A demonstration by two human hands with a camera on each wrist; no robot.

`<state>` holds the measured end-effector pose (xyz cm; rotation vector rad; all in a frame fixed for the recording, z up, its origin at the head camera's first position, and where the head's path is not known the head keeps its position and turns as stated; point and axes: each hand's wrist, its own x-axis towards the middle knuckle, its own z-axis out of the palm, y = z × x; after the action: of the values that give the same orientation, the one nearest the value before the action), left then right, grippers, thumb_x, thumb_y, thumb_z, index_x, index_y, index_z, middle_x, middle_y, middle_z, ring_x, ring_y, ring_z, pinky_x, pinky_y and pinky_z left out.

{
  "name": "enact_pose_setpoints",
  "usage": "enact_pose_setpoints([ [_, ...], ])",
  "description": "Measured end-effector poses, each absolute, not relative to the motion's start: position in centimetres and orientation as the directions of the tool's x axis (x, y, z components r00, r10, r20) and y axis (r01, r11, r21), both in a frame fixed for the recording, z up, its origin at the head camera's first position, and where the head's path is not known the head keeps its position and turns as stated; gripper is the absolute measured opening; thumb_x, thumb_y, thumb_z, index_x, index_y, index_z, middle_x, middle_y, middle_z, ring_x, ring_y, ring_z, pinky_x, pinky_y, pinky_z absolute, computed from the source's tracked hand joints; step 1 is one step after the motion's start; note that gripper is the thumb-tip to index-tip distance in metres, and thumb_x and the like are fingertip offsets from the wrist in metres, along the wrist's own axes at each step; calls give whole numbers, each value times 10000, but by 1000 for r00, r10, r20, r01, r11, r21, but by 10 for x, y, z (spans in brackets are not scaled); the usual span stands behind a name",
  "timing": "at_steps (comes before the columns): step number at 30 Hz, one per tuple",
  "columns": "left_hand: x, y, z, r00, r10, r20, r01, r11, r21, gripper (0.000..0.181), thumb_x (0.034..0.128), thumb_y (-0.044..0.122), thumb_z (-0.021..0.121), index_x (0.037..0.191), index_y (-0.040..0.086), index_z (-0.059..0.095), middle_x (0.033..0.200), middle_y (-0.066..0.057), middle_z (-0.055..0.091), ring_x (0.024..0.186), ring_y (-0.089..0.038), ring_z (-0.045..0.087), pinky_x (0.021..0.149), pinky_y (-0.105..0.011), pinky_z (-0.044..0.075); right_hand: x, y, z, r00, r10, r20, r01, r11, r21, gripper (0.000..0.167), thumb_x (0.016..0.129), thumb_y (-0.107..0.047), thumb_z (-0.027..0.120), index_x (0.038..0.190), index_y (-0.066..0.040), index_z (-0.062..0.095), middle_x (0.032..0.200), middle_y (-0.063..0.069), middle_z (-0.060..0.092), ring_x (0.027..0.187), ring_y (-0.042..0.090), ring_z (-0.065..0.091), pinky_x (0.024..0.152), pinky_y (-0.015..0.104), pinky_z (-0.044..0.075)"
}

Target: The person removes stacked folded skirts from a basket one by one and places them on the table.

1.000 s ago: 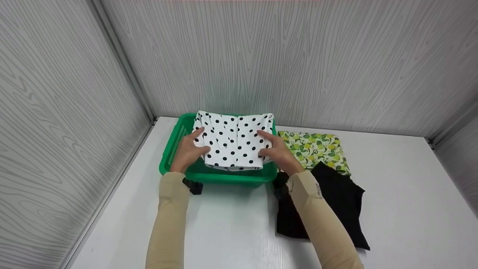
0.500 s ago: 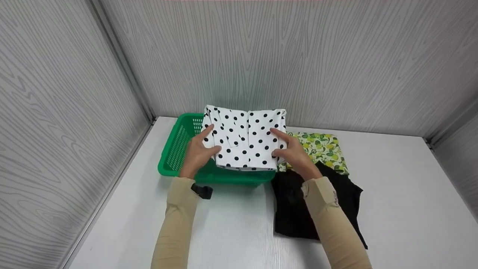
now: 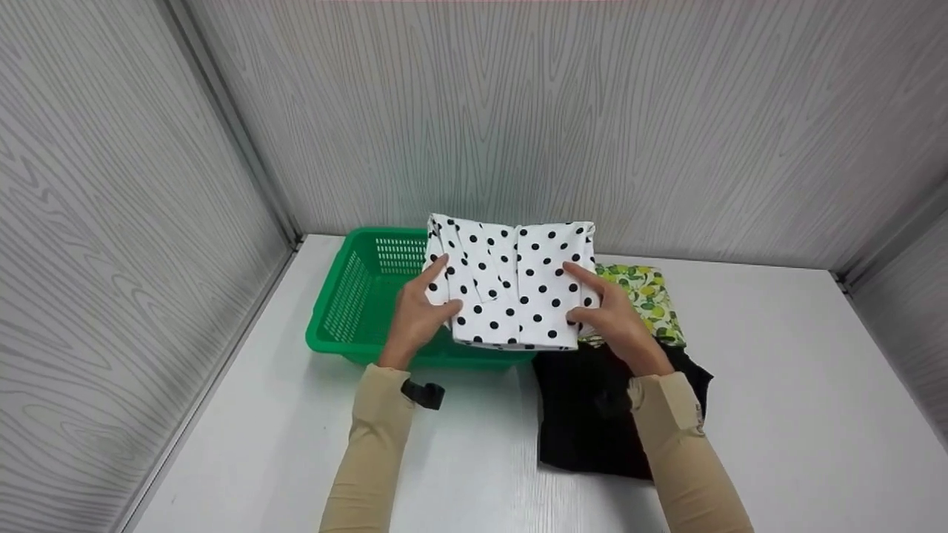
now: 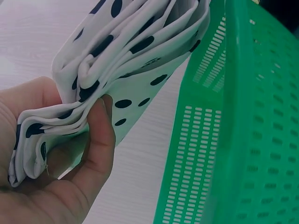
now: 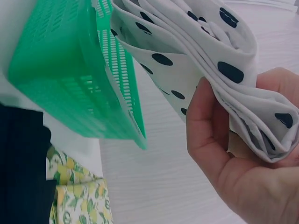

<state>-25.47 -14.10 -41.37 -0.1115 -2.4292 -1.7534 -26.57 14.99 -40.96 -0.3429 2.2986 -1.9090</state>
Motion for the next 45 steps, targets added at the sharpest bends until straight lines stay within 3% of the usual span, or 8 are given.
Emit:
enact_pose_setpoints([
  [7,-251,-131,-411,-981,30,190,188,341,921,739,833,4,694,1530,96,465,1566,-151,408,486,-91,345,478,-231,313,-259,164,-414,-965,-255,68,-109,151,-983,813,787,166,598,1549,-18,384,1593,195,346,1304,311,475,901,221,510],
  [14,-248,-113,-414,-965,77,250,262,304,916,700,854,26,716,1512,58,482,1551,-173,425,819,-134,485,657,-274,401,-249,183,-410,-976,-213,52,-91,178,-980,804,794,165,596,1549,-19,389,1554,240,380,1170,246,525,835,206,515],
  [22,-244,-86,-421,-964,90,248,263,258,930,709,840,35,745,1504,62,497,1516,-217,454,529,-39,343,557,-243,373,-237,210,-409,-983,-179,42,-78,198,-977,802,804,163,603,1553,-19,380,1539,266,366,1091,142,555,837,196,520],
  [26,-242,-71,-424,-962,105,253,271,234,934,712,848,29,748,1510,69,491,1256,-323,621,416,-31,242,483,-226,329,-231,225,-409,-985,-166,40,-74,204,-976,803,817,164,601,1561,-27,367,1523,273,382,1080,106,569,842,202,525],
  [32,-238,-51,-428,-953,127,274,296,213,931,707,854,29,751,1510,61,488,1450,-250,517,418,-28,262,535,-228,382,-220,247,-407,-988,-151,35,-75,268,-960,799,841,126,626,1572,-57,361,1521,254,395,1083,81,562,842,192,516],
  [36,-237,-37,-429,-947,135,292,315,209,926,694,844,19,751,1493,51,509,1511,-191,469,502,-71,343,610,-241,430,-214,261,-406,-989,-143,39,-80,293,-953,793,860,103,636,1579,-81,358,1558,246,350,1122,52,536,854,179,504],
  [40,-236,-23,-430,-936,149,320,346,210,914,656,838,6,748,1461,48,549,1479,-148,526,920,-143,608,808,-274,501,-210,275,-409,-986,-146,83,-118,245,-962,782,862,146,632,1569,-45,358,1566,302,299,1133,-1,545,849,185,517],
  [45,-232,-5,-432,-937,178,301,332,186,925,630,841,-15,727,1447,61,568,1475,-122,537,1182,-173,564,883,-266,490,-204,293,-413,-984,-143,103,-129,182,-975,775,870,168,624,1563,-85,389,1566,360,229,1132,-18,566,835,212,537],
])
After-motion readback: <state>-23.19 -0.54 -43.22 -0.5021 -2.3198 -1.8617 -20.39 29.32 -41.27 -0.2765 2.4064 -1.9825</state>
